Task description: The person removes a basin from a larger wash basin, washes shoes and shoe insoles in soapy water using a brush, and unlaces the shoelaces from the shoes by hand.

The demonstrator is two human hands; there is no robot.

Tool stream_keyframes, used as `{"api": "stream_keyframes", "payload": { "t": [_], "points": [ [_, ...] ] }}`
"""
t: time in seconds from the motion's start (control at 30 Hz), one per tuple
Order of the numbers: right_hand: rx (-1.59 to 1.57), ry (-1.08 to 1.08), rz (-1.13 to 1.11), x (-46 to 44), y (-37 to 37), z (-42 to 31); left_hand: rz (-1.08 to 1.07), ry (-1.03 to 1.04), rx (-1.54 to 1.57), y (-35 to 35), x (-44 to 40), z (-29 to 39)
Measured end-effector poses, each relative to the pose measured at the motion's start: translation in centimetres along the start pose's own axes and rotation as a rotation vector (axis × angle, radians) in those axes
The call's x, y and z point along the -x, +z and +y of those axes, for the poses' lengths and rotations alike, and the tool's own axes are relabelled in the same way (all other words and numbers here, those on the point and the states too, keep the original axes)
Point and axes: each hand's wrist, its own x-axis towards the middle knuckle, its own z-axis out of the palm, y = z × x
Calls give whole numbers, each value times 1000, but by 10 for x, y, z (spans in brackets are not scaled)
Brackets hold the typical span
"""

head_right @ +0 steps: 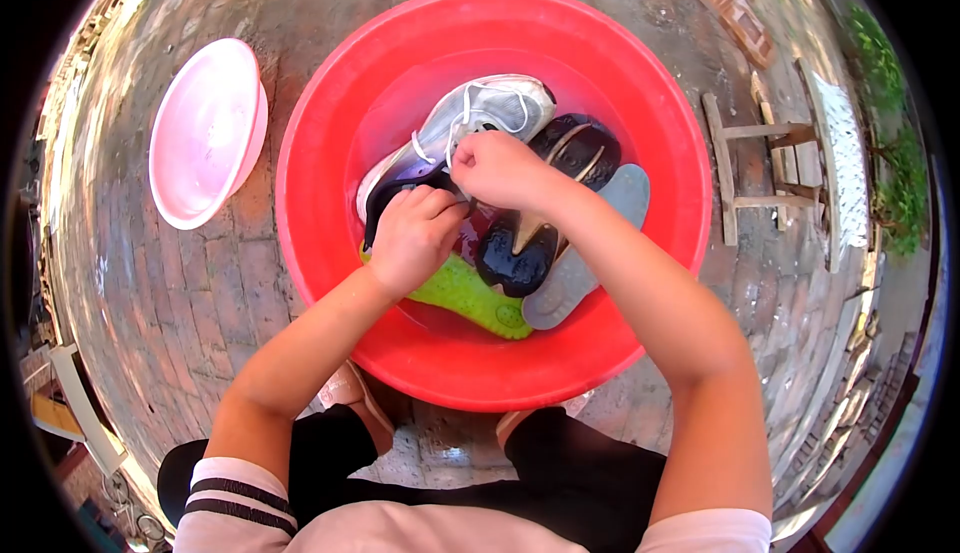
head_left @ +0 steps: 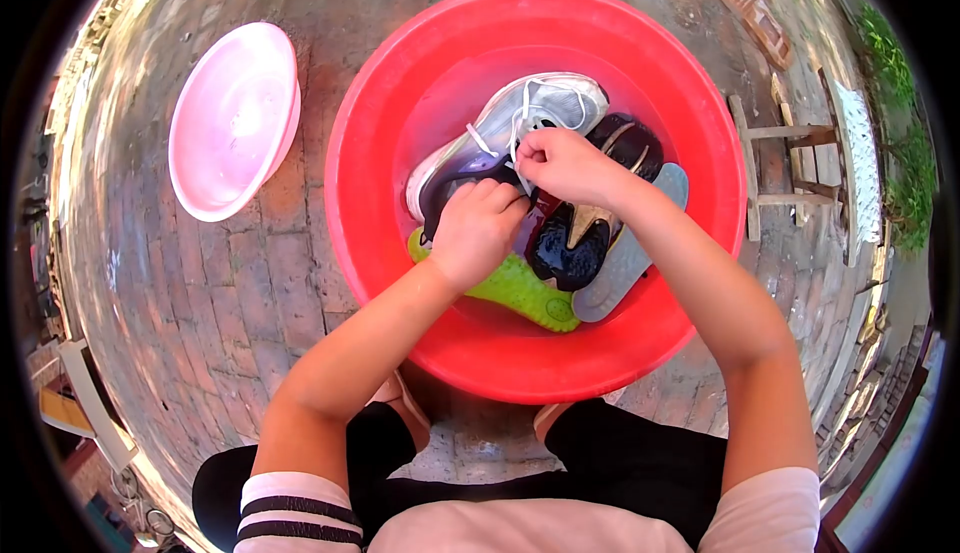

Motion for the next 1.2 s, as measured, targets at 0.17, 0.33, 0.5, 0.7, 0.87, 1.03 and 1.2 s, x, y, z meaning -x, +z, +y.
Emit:
{"api": "stream_keyframes", "payload": {
  "t": [0.17,0.33,0.5,0.7,0.87,1.03,1.2],
  "points": [
    [-508,134,51,-8,-5,16,43,-71,108,1,-6,-1],
    [-457,68,148,-2,0,16,39,-328,205,6,-4,2],
    [-43,94,115,21,11,15,31,-553,458,6,-6,-2],
    [-331,129,175,21,35,27,71,-597,506,8,-8,-2],
    [196,-165,323,29,28,20,29,-654,557,3,-13,3],
    [220,-150,190,22,21,26,90,-407,322,10,-5,-2],
    [-306,221,-130,16,5,22,105,-358,267,3,-8,1]
  ]
}}
